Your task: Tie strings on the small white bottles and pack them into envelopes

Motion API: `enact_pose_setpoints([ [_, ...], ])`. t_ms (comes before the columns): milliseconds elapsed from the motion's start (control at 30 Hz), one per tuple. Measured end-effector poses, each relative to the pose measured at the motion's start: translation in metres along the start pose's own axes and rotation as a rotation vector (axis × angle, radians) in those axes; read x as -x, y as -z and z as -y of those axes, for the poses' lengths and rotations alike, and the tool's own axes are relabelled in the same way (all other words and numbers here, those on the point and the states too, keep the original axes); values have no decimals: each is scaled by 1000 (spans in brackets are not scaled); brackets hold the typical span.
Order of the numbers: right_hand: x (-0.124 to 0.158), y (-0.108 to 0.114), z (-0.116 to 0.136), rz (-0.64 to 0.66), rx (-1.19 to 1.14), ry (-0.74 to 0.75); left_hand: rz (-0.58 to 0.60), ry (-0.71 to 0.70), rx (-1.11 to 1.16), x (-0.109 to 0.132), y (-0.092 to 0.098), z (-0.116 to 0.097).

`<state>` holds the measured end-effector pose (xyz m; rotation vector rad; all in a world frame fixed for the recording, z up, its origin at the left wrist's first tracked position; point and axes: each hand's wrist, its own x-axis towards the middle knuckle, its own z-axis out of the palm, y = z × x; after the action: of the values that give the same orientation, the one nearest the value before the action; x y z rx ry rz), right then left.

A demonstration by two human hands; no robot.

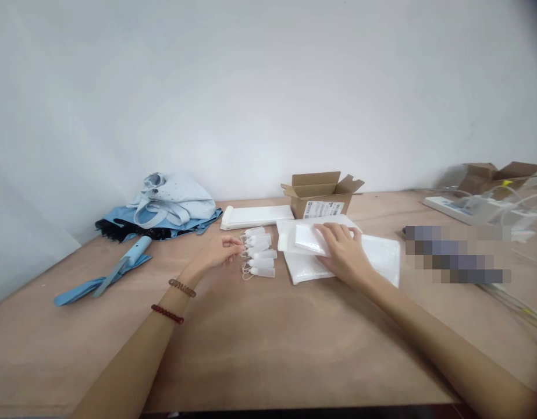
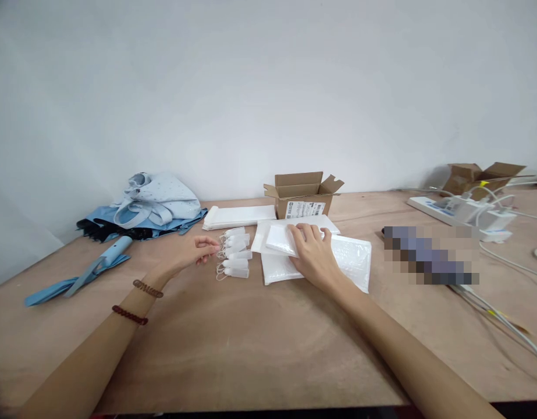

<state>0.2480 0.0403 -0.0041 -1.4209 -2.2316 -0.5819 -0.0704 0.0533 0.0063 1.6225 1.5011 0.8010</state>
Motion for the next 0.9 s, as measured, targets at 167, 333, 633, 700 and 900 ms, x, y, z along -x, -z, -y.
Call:
enact_pose_setpoints([
  [167, 0, -1, 1, 1, 2, 15, 52, 68, -93, -1, 0, 4],
  [333, 0, -1, 1, -1, -5, 22, -31, -36, 1, -3, 0, 5],
  [633, 1, -2, 1, -5, -24, 39, -262, -161, 133, 6, 4, -16],
  [700, 1, -2, 2, -2, -26, 41, -296, -191, 180, 9, 1, -20],
  [900, 1, 1, 12, 30, -43, 48, -222, -182, 323, 11, -15, -26],
])
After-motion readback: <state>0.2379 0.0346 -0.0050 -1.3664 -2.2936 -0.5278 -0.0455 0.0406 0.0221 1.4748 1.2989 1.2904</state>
